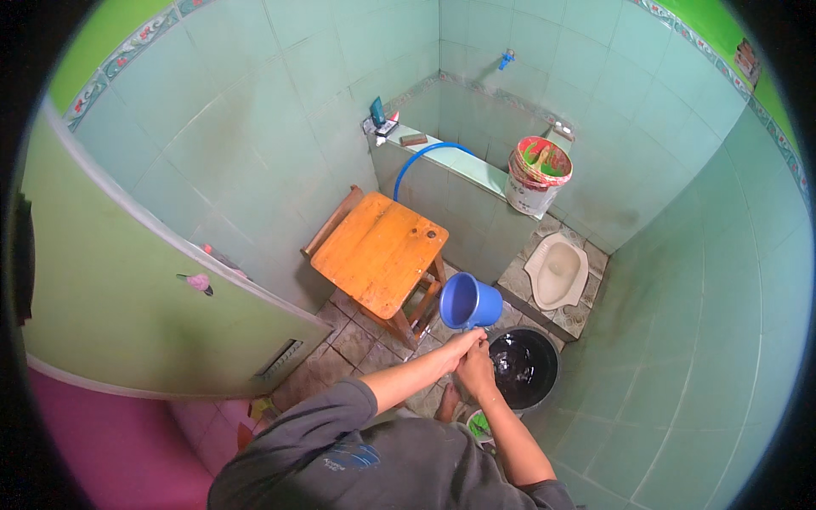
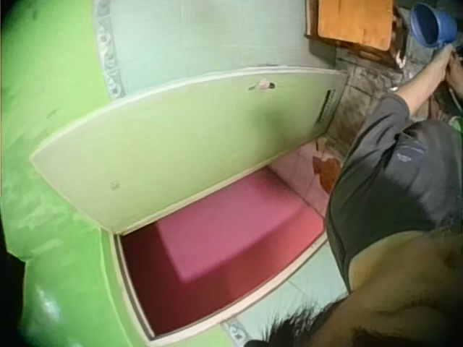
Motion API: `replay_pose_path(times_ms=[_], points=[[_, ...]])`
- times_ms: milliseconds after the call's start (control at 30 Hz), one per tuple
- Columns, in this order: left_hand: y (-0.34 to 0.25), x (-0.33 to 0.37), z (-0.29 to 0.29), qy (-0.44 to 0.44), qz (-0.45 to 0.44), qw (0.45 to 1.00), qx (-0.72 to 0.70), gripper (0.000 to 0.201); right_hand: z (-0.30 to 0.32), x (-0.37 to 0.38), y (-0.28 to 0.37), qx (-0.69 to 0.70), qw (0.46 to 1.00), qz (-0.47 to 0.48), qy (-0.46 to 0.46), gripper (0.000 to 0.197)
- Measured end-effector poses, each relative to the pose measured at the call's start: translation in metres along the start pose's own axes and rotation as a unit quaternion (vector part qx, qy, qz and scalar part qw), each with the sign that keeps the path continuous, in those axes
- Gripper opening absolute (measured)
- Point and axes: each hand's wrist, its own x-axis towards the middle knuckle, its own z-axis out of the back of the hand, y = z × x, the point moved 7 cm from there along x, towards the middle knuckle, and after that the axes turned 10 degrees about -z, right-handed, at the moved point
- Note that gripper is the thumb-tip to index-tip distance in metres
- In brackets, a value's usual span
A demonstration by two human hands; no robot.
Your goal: The person paints a wall using a brush, dipping it into a bucket of green paint and applying it to the upper section of a tiled wall.
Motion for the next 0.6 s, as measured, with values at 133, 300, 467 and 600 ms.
replay_pose_path(times_ms=[133,300,467,600], points=[[0.027,0.004,0.002,0.016,0.010,1.000,0.010,0.049,0.001,0.013,-0.012,0.128,0.991,0.006,0.035,0.044],[0.046,-0.006,-0.015,0.134,-0.012,0.985,0.111,0.033,-0.043,0.067,-0.174,0.210,0.952,-0.224,-0.008,0.047],[0.040,-0.023,0.085,0.006,0.000,0.994,0.110,0.035,-0.026,0.041,-0.223,0.351,0.885,-0.303,0.035,0.034],[0.016,-0.058,0.159,-0.140,0.003,0.952,0.272,0.052,-0.033,0.052,-0.307,0.383,0.854,-0.346,0.067,0.023]])
